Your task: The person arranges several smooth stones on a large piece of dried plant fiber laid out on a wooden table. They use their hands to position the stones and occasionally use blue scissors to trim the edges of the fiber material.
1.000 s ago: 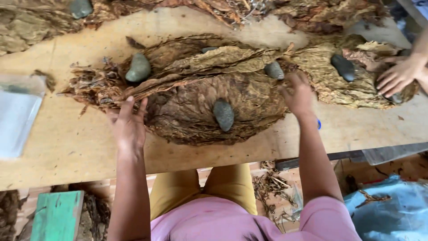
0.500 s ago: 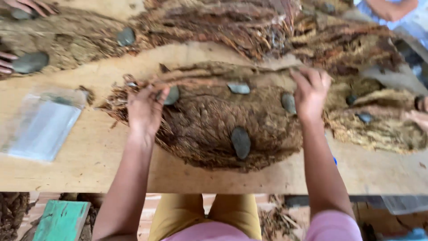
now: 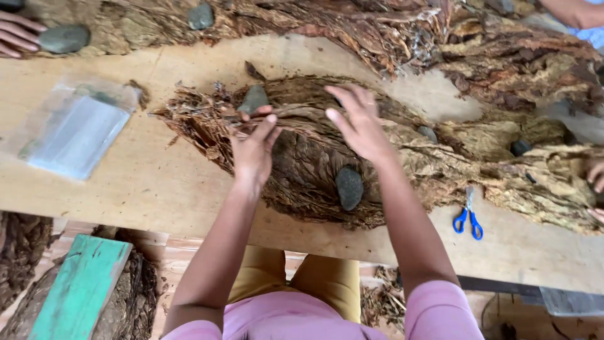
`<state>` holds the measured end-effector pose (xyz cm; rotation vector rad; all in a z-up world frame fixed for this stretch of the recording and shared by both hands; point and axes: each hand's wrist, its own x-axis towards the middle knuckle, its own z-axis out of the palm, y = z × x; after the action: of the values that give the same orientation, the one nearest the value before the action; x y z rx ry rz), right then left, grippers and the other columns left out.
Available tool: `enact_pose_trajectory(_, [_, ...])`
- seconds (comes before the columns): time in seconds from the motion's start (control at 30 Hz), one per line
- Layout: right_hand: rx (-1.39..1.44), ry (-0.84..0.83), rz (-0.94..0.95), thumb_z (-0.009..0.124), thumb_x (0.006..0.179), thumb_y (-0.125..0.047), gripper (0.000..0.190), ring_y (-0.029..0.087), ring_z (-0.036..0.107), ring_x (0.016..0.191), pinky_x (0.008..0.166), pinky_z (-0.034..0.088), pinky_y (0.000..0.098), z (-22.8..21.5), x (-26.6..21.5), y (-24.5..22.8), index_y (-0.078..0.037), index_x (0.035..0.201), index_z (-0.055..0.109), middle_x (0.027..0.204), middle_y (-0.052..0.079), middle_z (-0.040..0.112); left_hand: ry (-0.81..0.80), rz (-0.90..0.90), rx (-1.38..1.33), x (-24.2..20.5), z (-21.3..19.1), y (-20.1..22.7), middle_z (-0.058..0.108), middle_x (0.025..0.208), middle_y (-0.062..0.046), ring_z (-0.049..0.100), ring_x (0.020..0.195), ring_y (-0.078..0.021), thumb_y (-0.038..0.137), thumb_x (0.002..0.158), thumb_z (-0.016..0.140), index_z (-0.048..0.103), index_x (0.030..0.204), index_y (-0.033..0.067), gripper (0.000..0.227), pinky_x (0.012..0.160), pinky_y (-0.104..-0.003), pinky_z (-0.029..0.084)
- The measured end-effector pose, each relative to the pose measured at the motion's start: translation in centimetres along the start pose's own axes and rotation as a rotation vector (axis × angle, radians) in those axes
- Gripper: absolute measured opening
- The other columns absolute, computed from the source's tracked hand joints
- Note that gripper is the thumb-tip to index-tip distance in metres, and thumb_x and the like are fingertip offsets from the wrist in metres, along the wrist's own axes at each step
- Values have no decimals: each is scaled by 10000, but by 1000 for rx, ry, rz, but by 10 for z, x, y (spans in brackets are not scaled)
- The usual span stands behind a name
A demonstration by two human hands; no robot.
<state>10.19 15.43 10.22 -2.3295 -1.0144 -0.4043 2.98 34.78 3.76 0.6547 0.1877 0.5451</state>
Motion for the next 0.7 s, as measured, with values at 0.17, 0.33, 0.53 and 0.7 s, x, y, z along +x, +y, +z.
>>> enact_pose_trajectory(0.17, [463,-112,-101,553,996,-214,187,327,623,956,898,450,443,64,38,35,-75,1023,675,927,131,649,-108,120,-169,-3,12,-10,659,1101,-101,653,1034,-245,-120,814,628,415,944,195,402,806,-339,595])
enact_pose_trajectory(0.33, [266,125,-204,642,945,-231,118,224,577,775,744,442,344,59,34,18,-173,851,682,750,-3,545,115,36,-57,-29,35,-4,404,1034,-56,507,937,-193,124,763,782,314,1119,113,588,817,-316,541])
enact_pose_trajectory(0.53, [249,119,-127,642,946,-250,173,164,572,700,689,416,300,56,23,6,-179,789,633,668,-23,547,98,174,218,-19,38,-39,358,968,-25,418,892,-116,264,760,817,337,1163,61,660,691,-206,432])
enact_pose_trajectory(0.7, [540,-29,-24,649,942,-187,209,99,499,639,641,429,281,50,43,19,-97,755,629,601,25,579,117,508,331,-5,35,-36,394,766,49,428,703,-48,92,772,793,444,1009,132,424,646,-203,331])
